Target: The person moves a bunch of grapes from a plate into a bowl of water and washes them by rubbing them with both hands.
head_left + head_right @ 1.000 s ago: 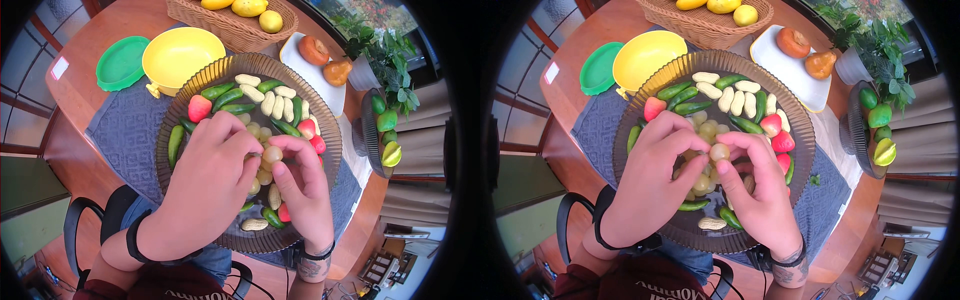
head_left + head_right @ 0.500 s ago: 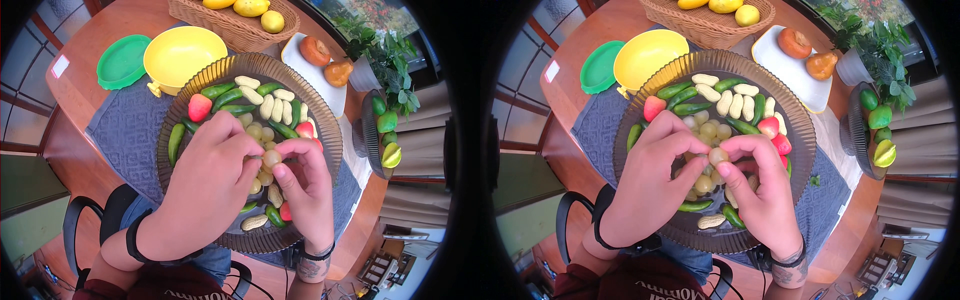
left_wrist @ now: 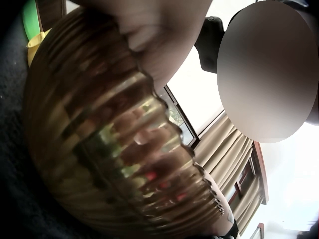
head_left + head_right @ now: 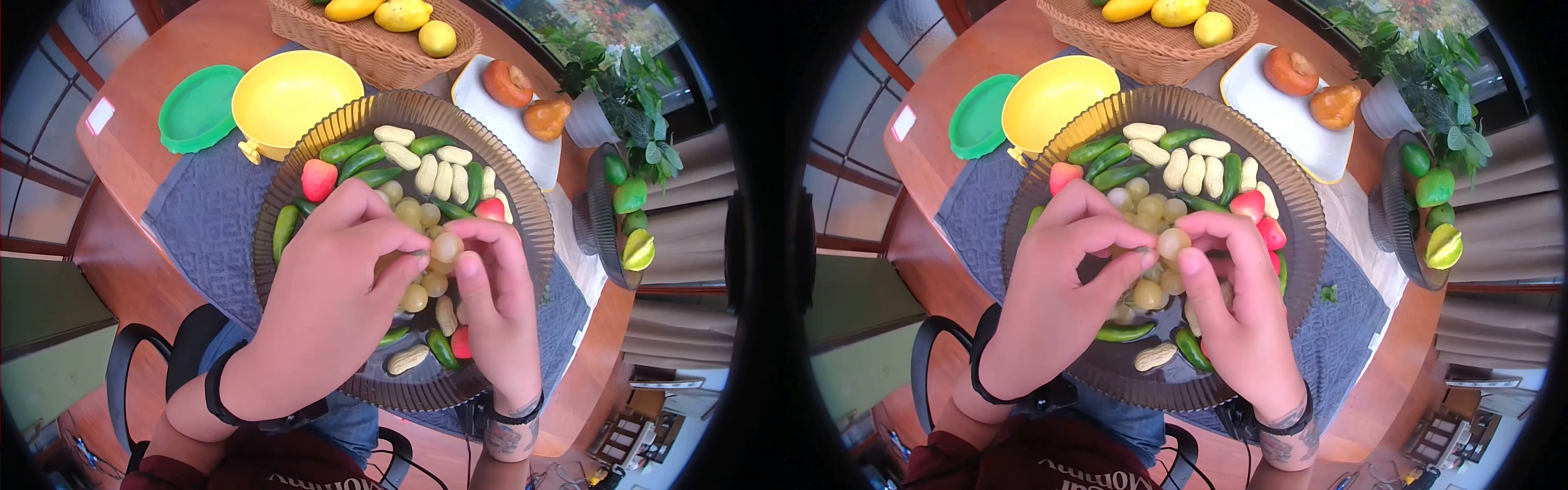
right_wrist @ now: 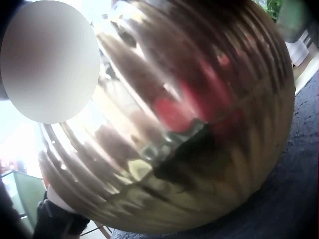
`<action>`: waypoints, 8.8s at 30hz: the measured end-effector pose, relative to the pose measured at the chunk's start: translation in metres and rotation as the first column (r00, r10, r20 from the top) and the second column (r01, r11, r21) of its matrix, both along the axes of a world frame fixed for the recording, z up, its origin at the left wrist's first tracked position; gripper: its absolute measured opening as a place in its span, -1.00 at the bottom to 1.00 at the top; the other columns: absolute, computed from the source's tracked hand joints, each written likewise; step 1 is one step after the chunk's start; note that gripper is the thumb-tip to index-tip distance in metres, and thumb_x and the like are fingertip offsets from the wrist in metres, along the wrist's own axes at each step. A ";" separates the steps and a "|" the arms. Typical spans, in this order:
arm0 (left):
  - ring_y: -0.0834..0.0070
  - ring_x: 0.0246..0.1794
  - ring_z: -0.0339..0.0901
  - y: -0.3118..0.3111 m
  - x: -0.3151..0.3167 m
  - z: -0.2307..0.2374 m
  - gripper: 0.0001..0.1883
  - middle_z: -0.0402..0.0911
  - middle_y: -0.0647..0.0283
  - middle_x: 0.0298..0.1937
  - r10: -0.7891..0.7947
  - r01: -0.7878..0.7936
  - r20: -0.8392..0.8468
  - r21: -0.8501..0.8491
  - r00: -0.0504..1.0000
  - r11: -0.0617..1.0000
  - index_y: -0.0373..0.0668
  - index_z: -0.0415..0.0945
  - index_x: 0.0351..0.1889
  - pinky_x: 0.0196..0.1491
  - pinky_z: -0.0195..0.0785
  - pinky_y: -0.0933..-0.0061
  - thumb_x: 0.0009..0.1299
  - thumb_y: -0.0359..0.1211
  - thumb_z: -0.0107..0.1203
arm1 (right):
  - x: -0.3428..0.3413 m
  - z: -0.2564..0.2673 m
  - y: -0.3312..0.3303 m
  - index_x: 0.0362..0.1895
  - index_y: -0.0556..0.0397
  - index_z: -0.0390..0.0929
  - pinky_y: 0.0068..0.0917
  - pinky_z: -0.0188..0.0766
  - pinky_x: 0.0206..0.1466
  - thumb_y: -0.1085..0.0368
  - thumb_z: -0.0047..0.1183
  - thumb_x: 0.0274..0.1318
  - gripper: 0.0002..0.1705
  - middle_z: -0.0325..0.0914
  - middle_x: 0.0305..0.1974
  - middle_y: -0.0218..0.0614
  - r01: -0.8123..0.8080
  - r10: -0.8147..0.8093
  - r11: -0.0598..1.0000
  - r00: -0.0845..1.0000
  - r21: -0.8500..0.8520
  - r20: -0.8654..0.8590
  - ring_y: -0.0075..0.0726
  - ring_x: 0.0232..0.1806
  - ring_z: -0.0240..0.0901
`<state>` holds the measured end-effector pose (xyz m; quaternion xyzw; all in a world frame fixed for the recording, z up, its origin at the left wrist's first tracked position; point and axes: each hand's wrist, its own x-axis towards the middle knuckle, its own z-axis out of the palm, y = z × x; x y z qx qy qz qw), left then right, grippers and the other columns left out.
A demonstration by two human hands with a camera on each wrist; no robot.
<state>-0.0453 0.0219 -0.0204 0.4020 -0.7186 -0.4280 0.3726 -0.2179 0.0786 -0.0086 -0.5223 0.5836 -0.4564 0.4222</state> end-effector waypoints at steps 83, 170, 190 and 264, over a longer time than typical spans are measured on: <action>0.20 0.47 0.25 -0.023 0.014 0.050 -0.76 0.24 0.12 0.51 -0.010 0.326 -0.829 0.209 0.559 0.922 -0.05 0.45 0.03 0.46 0.19 0.02 0.56 -0.15 0.06 | -0.005 -0.004 0.000 0.41 0.09 0.20 -0.23 0.26 0.40 0.00 -0.35 0.56 -0.44 0.31 0.37 -0.11 -0.048 -0.080 0.980 0.792 0.193 0.605 -0.19 0.40 0.28; 0.01 0.58 0.04 -0.027 0.026 0.018 -0.79 0.16 0.19 0.56 0.164 0.522 -0.944 0.298 0.287 0.799 -0.07 0.47 0.08 0.55 -0.04 -0.23 0.54 -0.45 -0.07 | -0.003 -0.017 -0.003 0.13 0.16 0.48 -0.52 0.57 -0.06 0.32 0.09 0.36 -0.68 0.56 -0.09 -0.32 0.045 -0.063 0.998 0.793 0.044 0.606 -0.51 -0.11 0.55; 0.03 0.58 0.05 -0.025 0.033 0.021 -0.79 0.17 0.18 0.56 0.081 0.489 -0.957 0.215 0.280 0.845 -0.07 0.52 0.07 0.56 -0.09 -0.24 0.60 -0.36 -0.11 | 0.000 -0.007 0.004 -0.06 0.18 0.61 -0.59 0.45 -0.13 0.30 0.16 0.33 -0.79 0.64 -0.26 -0.42 0.148 -0.116 0.988 0.897 -0.042 0.428 -0.60 -0.25 0.51; 0.12 0.53 0.13 -0.027 0.026 0.012 -0.68 0.34 0.22 0.46 0.324 0.559 -0.946 0.280 0.021 0.780 -0.07 0.43 0.24 0.58 -0.23 -0.19 0.63 -0.28 -0.22 | 0.000 -0.007 -0.001 0.09 0.19 0.33 -0.56 0.58 -0.15 0.25 0.08 0.40 -0.65 0.53 -0.13 -0.29 -0.001 -0.033 0.999 0.785 0.054 0.618 -0.52 -0.17 0.55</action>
